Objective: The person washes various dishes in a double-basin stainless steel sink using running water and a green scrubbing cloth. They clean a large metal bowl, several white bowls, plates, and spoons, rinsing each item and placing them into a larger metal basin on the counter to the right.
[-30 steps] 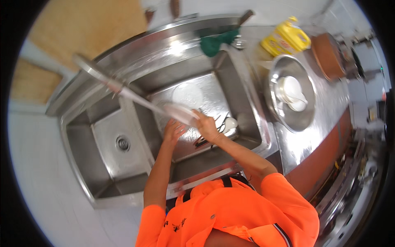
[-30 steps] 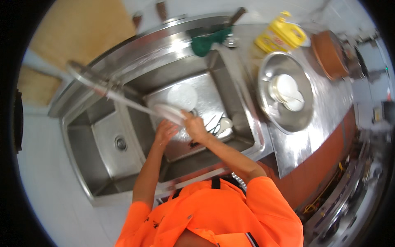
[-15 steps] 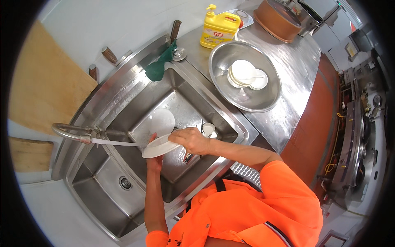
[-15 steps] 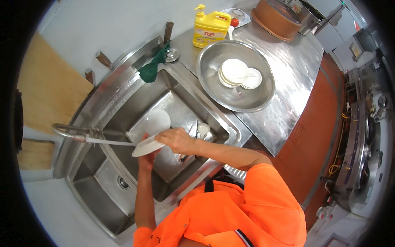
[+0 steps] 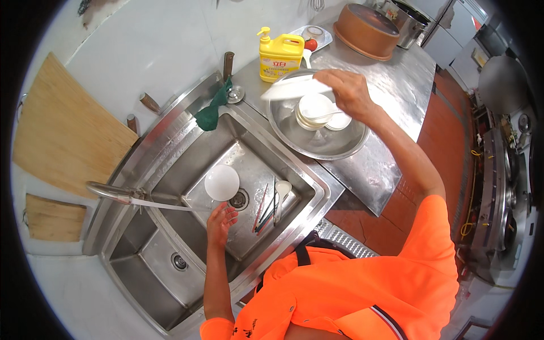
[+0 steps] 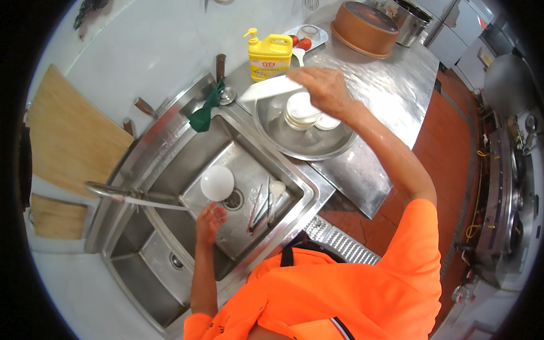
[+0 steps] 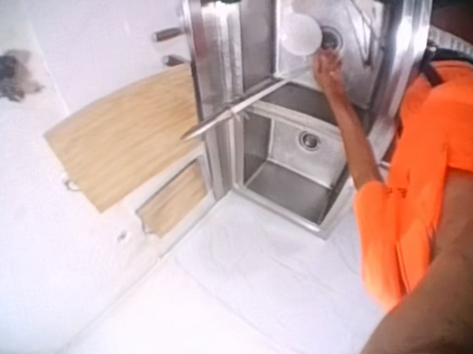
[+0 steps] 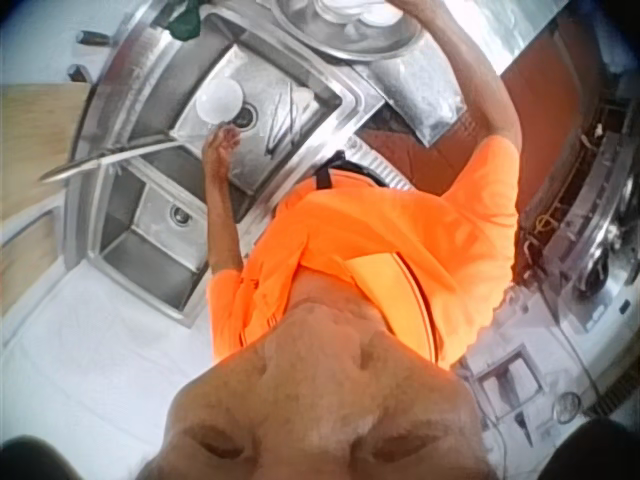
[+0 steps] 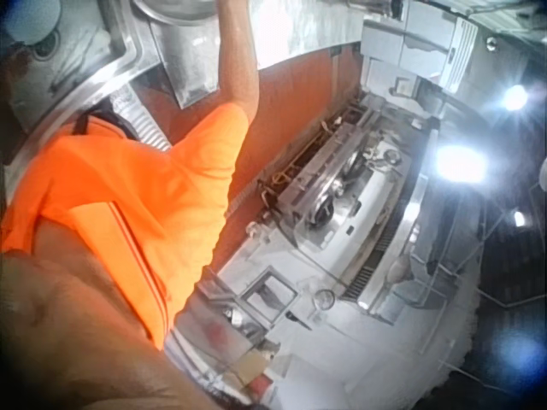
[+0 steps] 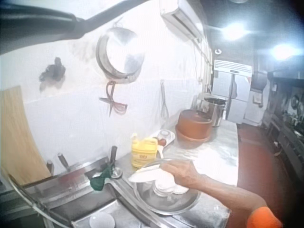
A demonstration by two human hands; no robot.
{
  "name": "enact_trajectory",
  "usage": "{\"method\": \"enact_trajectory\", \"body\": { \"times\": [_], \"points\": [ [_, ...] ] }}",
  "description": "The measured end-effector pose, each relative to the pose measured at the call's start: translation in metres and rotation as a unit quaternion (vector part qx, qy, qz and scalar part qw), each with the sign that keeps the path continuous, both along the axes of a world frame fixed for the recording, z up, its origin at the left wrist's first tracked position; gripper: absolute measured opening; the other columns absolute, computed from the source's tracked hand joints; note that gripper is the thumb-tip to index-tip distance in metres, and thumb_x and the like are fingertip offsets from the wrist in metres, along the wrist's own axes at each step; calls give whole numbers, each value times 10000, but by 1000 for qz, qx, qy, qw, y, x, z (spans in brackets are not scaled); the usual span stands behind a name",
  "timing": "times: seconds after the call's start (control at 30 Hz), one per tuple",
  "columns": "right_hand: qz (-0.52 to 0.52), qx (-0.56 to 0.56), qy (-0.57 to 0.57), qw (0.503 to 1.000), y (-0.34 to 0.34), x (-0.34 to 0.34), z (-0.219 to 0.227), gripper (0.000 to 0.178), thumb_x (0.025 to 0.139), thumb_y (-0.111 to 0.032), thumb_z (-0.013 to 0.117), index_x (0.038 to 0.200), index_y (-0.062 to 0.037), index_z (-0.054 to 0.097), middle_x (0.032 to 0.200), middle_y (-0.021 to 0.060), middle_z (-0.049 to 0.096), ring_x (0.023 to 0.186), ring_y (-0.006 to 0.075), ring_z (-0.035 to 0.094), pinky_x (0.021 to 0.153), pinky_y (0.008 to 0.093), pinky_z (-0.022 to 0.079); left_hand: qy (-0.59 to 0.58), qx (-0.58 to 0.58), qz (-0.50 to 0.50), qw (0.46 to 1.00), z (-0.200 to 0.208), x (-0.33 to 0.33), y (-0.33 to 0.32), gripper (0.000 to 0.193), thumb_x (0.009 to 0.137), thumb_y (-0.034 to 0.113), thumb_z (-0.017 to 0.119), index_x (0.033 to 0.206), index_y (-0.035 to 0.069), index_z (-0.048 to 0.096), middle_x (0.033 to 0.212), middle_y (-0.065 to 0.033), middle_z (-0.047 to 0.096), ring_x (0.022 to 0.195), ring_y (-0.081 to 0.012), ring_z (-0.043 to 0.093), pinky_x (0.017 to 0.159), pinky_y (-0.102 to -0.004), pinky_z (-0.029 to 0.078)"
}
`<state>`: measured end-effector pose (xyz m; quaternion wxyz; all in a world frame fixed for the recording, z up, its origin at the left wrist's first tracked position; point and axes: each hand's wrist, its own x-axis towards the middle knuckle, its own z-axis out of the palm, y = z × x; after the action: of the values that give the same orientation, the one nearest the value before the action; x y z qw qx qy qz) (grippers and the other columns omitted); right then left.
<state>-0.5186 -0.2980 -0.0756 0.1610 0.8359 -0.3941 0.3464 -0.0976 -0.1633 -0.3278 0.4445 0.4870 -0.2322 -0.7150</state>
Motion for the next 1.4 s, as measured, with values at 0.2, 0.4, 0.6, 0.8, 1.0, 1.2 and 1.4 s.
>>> {"method": "enact_trajectory", "body": {
  "times": [0.2,0.4,0.6,0.8,1.0,1.2,1.4],
  "points": [
    [-156,100,50,981,-64,-66,-55,341,710,-5,501,1013,-129,596,831,102,645,699,303,609,577,412,450,-2,22,36,999,-4,0,16,378,880,147,506,1230,17,446,987,-149,607,870,-254,611,719,-366,483],
    [-195,204,27,959,-102,-92,-103,346,726,-43,518,1045,-144,609,816,105,652,760,300,613,623,427,449,-14,41,88,995,-9,5,36,368,870,133,518,1214,16,463,978,-152,611,869,-261,614,721,-376,484],
    [-195,274,-20,942,-127,-101,-125,327,752,-73,528,1064,-130,606,817,124,651,786,318,609,660,439,460,-26,39,100,994,-9,1,43,387,870,168,524,1221,21,450,1007,-156,608,896,-267,611,744,-394,489],
    [-187,313,52,930,-132,-89,-122,329,765,-95,542,1086,-123,604,830,162,643,804,331,607,690,441,462,-10,60,135,989,0,-11,38,350,866,113,506,1193,-6,469,994,-169,597,881,-275,609,752,-387,485],
    [-163,339,-35,926,-147,-113,-142,286,773,-130,576,1052,-93,619,845,206,627,825,348,595,725,431,456,-5,79,135,988,-11,-18,27,364,861,110,504,1203,-4,458,993,-171,597,884,-276,607,751,-387,485],
    [-155,324,-80,930,-142,-115,-139,244,747,-97,616,976,-13,620,829,223,618,786,370,591,712,411,453,15,101,150,983,-18,-18,24,374,845,101,522,1202,5,465,982,-168,603,872,-278,610,744,-394,488],
    [-197,306,-77,928,-147,-139,-148,263,731,-140,636,945,11,622,841,247,610,787,374,601,719,419,461,23,117,155,981,-31,-12,21,377,843,102,523,1205,14,464,983,-157,606,875,-270,608,738,-393,490]
  ]
}}
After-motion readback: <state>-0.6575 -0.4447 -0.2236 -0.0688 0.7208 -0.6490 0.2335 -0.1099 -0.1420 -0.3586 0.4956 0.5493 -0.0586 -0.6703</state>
